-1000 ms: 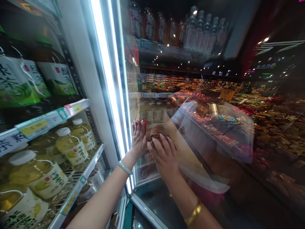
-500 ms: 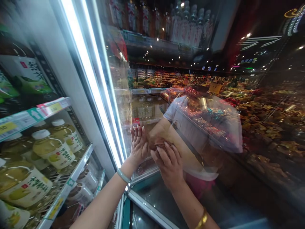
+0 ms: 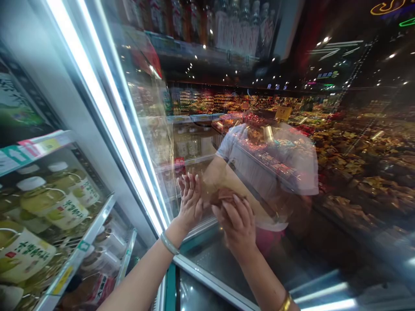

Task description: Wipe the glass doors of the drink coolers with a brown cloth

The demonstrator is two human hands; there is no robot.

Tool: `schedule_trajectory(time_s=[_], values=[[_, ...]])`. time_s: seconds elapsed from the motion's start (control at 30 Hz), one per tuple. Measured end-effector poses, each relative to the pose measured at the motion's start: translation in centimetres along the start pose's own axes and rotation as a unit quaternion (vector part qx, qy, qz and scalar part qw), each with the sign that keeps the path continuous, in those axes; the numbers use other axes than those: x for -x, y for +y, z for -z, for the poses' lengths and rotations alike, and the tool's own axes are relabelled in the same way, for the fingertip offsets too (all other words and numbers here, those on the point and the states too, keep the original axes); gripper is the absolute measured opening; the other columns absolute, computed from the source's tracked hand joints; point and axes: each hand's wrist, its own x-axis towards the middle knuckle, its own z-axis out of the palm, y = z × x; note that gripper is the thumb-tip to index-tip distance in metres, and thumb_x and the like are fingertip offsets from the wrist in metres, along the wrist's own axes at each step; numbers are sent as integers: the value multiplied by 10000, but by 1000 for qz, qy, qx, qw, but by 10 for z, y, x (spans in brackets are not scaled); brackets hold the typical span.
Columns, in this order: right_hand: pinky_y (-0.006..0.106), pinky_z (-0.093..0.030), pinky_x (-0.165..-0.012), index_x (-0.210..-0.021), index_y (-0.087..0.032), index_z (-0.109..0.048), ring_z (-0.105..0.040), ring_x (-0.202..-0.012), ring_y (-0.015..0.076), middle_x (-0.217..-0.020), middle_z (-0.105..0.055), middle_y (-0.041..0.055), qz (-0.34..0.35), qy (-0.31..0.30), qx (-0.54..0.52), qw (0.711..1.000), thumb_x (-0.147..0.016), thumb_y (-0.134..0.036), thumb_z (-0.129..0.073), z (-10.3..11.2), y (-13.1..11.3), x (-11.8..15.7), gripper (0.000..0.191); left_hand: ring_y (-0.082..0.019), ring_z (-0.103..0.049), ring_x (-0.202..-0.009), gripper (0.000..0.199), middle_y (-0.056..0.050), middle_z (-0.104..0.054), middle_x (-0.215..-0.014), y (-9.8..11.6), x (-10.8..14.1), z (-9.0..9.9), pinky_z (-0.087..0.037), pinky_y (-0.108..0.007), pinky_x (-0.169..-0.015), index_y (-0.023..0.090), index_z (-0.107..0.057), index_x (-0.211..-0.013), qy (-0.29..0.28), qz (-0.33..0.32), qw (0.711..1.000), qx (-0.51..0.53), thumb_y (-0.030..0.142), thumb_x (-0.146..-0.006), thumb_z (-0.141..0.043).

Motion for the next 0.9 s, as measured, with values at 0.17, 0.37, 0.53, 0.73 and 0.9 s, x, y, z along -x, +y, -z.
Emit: schedule_trajectory(time_s=[0.17,0.37,0.53,0.73,0.9], values=[[569,-397,-1234,-1130,-278,-734,-440,-1435,313,-1274,-539,68,-43,71,52,995,-802,-126,-798,-1,5,-29,367,-247,101,-1601,672,-50,27,-1736,21,-5,-2,100,-543,-1313,196,-41,-1663,12,28,999,21,261,-1037,-276],[489,-401,-1243,-1134,-348,-738,-456,-1419,243,-1281,-549,20,18,-8,19,1000,-862,-129,-720,3,3,5,349,-230,69,-1606,680,-46,-14,-1733,30,-8,-7,78,-536,-1321,195,-69,-1663,26,-18,999,10,255,-1028,-306],[587,-379,-1237,-1086,-300,-724,-451,-1423,299,-1206,-537,53,-36,21,62,997,-787,-93,-787,38,31,23,369,-222,-9,-1611,753,-73,-104,-1713,42,-11,-13,-8,-508,-1337,174,-90,-1659,27,-61,997,-25,241,-995,-439],[599,-430,-1195,-1100,-272,-716,-455,-1401,328,-1217,-510,71,-54,91,97,990,-773,-146,-826,29,27,-10,367,-263,16,-1611,783,-116,-18,-1724,60,-16,-21,-36,-497,-1342,128,-58,-1657,54,-7,998,-17,304,-1018,-474],[489,-446,-1215,-1037,-320,-737,-488,-1364,239,-1181,-529,14,-5,-1,79,997,-784,-83,-780,47,28,38,348,-246,14,-1617,784,-32,-36,-1721,69,-19,-23,13,-550,-1335,244,-112,-1659,68,-36,996,-34,262,-991,-523]])
